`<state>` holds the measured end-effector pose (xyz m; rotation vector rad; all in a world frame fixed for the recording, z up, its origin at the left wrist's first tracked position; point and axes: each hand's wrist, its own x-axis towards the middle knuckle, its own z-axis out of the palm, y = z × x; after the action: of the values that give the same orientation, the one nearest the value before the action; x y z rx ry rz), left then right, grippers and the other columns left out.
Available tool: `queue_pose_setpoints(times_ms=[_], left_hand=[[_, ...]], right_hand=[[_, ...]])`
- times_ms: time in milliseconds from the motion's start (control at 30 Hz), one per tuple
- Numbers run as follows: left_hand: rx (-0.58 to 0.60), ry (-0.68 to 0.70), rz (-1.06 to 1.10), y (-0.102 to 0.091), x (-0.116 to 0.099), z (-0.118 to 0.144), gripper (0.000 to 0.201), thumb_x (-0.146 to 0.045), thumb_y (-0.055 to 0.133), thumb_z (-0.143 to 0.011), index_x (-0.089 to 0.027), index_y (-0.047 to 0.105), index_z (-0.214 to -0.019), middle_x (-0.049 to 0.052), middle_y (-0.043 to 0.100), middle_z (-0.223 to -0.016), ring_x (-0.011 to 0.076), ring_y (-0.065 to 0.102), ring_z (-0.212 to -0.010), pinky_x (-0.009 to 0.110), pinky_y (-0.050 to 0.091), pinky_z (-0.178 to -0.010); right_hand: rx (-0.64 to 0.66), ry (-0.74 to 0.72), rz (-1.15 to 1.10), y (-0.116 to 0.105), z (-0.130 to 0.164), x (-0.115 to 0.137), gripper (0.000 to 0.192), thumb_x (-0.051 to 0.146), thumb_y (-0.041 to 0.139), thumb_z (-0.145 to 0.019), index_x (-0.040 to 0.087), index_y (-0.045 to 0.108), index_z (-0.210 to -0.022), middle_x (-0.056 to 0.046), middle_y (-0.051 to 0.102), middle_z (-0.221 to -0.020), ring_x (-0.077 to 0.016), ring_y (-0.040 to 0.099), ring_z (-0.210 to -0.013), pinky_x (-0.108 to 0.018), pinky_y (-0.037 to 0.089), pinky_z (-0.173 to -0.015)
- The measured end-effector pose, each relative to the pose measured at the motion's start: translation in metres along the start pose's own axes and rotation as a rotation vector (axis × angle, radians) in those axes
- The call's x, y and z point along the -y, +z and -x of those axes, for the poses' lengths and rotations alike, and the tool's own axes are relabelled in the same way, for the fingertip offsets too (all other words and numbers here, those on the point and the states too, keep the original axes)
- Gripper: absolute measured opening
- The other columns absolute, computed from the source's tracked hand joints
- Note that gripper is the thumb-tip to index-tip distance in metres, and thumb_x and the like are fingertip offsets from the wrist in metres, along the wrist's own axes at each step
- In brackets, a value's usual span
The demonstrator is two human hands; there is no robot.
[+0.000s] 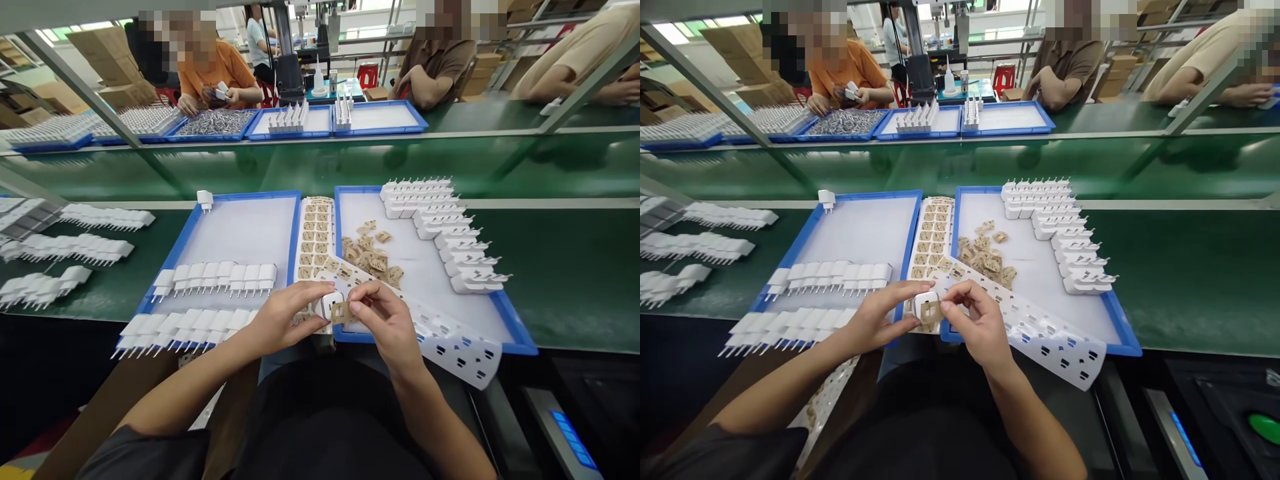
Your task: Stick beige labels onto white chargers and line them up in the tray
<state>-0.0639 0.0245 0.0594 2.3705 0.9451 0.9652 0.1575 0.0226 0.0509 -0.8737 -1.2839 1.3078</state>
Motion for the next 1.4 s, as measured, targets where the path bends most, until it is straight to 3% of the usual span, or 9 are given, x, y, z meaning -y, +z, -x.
queue_pose_setpoints(times_ms=[700,967,1133,1200,1300,1400], left_hand=[[-0.007,0.032,-0.079,0.0,-0.002,0.001,0.047,-0.023,0.061,-0.097,-0.024,0.05,-0.142,0.013,0.07,-0.13,0.0244,0.067,-0.121,0.037,0.057,-0.102],[-0.022,0.066,-0.122,0.001,-0.001,0.0,0.044,-0.023,0.061,-0.097,-0.021,0.052,-0.14,0.014,0.07,-0.129,0.0243,0.067,-0.121,0.039,0.057,-0.103],[-0.095,0.097,-0.142,0.004,-0.001,0.003,0.043,-0.021,0.063,-0.096,-0.02,0.053,-0.138,0.016,0.071,-0.126,0.0251,0.069,-0.119,0.041,0.058,-0.102],[-0.14,0.095,-0.12,0.005,0.0,0.003,0.044,-0.019,0.064,-0.095,-0.021,0.053,-0.138,0.017,0.071,-0.127,0.0251,0.068,-0.121,0.041,0.058,-0.101],[-0.212,0.141,-0.103,0.008,0.0,0.002,0.045,-0.015,0.068,-0.092,-0.021,0.056,-0.134,0.017,0.071,-0.127,0.025,0.068,-0.12,0.04,0.059,-0.1],[-0.249,0.189,-0.103,0.011,0.0,-0.001,0.043,-0.01,0.07,-0.089,-0.018,0.059,-0.129,0.017,0.071,-0.123,0.0244,0.069,-0.119,0.038,0.06,-0.099]], right_hand=[[-0.038,-0.023,0.117,0.011,-0.003,0.003,0.003,0.025,0.067,-0.09,0.023,0.066,-0.088,0.0,0.068,-0.083,-0.0149,0.065,-0.077,-0.028,0.056,-0.074],[-0.073,-0.088,0.269,0.018,-0.002,0.006,0.005,0.024,0.067,-0.091,0.023,0.065,-0.087,0.0,0.067,-0.082,-0.0145,0.064,-0.073,-0.029,0.055,-0.072],[-0.143,-0.223,0.495,0.015,-0.002,0.004,0.003,0.021,0.067,-0.09,0.023,0.065,-0.09,-0.001,0.064,-0.083,-0.0145,0.059,-0.071,-0.03,0.053,-0.069],[-0.16,-0.176,0.429,0.011,-0.004,0.002,0.003,0.022,0.066,-0.091,0.024,0.066,-0.093,-0.001,0.062,-0.086,-0.0156,0.06,-0.076,-0.03,0.053,-0.069],[-0.017,-0.04,0.1,0.009,-0.006,-0.002,0.009,0.025,0.064,-0.093,0.026,0.067,-0.102,-0.003,0.064,-0.099,-0.0185,0.064,-0.095,-0.031,0.057,-0.081],[0.083,0.006,-0.128,0.015,-0.006,-0.005,0.011,0.025,0.066,-0.093,0.028,0.069,-0.103,-0.003,0.062,-0.11,-0.0196,0.061,-0.109,-0.032,0.055,-0.09]])
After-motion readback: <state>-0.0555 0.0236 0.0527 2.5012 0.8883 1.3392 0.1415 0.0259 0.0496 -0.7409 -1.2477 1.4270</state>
